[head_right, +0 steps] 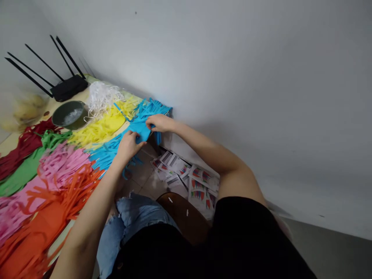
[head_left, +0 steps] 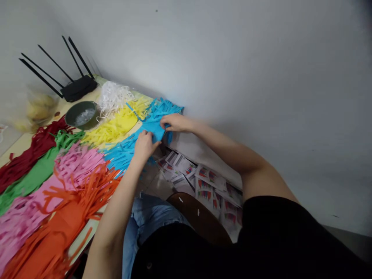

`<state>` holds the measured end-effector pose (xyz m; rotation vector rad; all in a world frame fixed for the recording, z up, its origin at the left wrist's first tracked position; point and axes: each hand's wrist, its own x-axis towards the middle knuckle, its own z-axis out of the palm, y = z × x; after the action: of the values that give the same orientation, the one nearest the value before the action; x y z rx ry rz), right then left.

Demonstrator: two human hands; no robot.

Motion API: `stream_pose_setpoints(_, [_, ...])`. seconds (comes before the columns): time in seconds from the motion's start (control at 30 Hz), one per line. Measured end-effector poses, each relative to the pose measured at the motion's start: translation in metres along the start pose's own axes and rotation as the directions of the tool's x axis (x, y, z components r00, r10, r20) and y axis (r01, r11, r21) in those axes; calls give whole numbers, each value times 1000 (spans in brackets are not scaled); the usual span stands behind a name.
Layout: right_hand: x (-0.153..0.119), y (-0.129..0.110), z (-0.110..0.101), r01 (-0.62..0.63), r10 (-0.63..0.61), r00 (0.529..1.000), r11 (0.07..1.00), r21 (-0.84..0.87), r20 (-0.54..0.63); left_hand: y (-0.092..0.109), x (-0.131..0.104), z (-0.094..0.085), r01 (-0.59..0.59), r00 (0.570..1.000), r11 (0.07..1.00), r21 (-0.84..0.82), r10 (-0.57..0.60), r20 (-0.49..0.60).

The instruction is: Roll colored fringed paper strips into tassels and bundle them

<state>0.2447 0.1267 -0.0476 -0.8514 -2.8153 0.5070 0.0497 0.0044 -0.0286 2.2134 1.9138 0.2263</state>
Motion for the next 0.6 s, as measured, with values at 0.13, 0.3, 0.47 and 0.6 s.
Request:
stream_pose_setpoints(0.13, [1,0,-3,-9,9,1000,1000,11,7,1,3,-1,19,1000,1000,-20,-19,-7])
stream_pose_setpoints(0.3, [3,-3,-7,-25,25,999,1000,-1,43,-2,6,-2,27,1000,999,-28,-27,-9])
stream_pose_setpoints(0.47, [5,-2,-8,-21,21,998,1000,-5,54,3,4,-2,37,999,999,4,-37,-8])
stream_pose_setpoints(0.6, [4,-2,-7,-11,11,999,1000,-2,42,7,3,-2,34,999,999,27,-34,4])
